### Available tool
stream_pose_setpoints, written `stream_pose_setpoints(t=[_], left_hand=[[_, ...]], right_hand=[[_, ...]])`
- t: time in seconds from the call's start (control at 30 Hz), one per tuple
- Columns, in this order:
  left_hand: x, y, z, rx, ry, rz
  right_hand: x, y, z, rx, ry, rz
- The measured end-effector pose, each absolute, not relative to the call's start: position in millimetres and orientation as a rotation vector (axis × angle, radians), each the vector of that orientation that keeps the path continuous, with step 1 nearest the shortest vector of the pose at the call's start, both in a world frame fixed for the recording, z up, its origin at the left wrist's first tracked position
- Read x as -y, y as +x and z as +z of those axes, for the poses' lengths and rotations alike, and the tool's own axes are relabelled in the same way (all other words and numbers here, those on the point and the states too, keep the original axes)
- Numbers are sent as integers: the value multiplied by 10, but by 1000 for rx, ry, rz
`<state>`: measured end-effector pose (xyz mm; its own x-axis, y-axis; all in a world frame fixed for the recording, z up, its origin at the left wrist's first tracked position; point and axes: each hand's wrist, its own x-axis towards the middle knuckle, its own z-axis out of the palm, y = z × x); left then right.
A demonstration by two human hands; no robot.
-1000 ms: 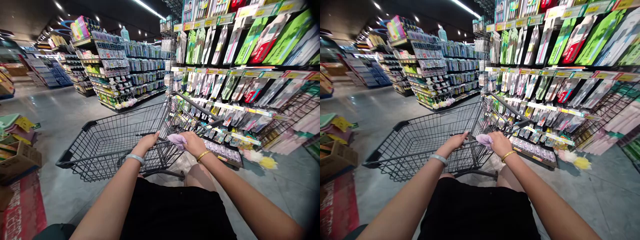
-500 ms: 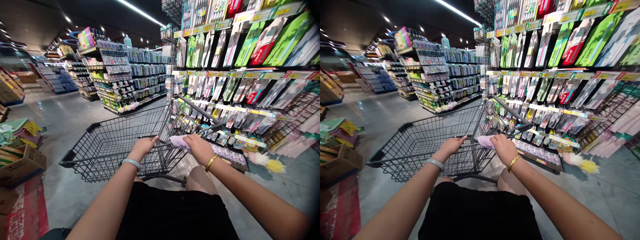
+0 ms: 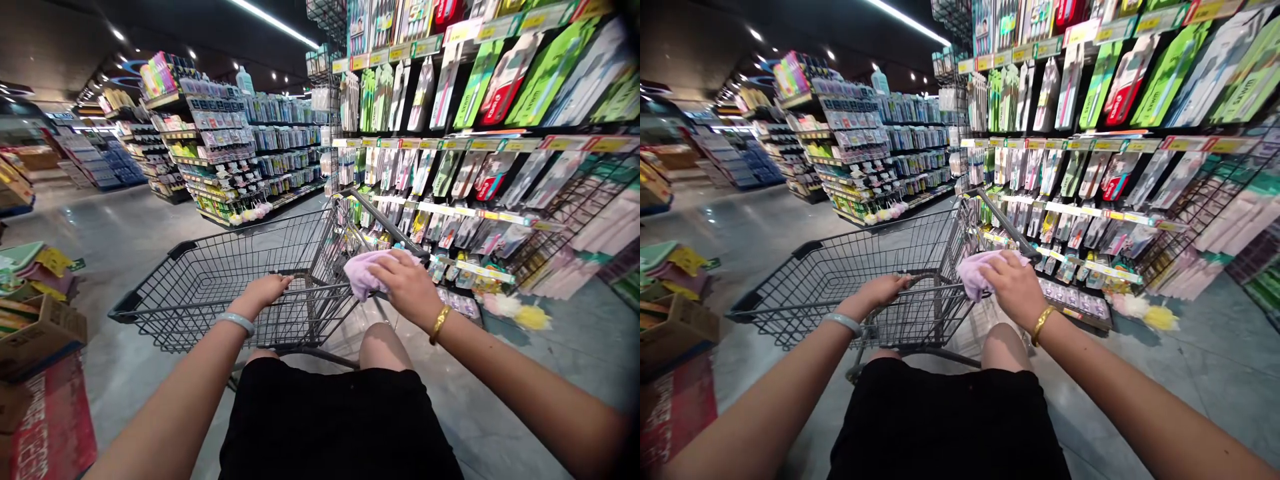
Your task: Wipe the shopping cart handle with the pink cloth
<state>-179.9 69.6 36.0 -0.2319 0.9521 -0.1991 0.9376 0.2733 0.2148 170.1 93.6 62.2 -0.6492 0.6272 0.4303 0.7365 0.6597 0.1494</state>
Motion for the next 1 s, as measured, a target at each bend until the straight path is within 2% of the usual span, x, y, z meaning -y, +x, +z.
stream_pose_setpoints(t=[0.13, 0.23, 0.37, 0.47, 0.6, 0.7, 1.0], left_hand=[[-770, -1295, 490, -2216, 1855, 191], [-868, -840, 485, -2143, 1932, 254], [-924, -531, 363, -2177, 1944, 195], [-893, -520, 298, -2208, 1949, 137], [-765, -568, 285, -2198, 2020, 117], [-614, -586, 280, -2213, 2069, 126], [-245, -701, 267, -2258, 2180, 125]], right_hand=[[-999, 1551, 908, 2809, -1053, -294], [-1216, 1475, 1280, 2915, -1218, -218], [-1463, 1476, 1595, 2575, -1328, -629], [-1532, 1489, 1583, 2534, -1265, -705], [-1534, 1447, 1380, 3100, -907, -193], [-1553, 1402, 1272, 3214, -648, 19], [-1748, 1046, 1218, 2914, -817, -339]])
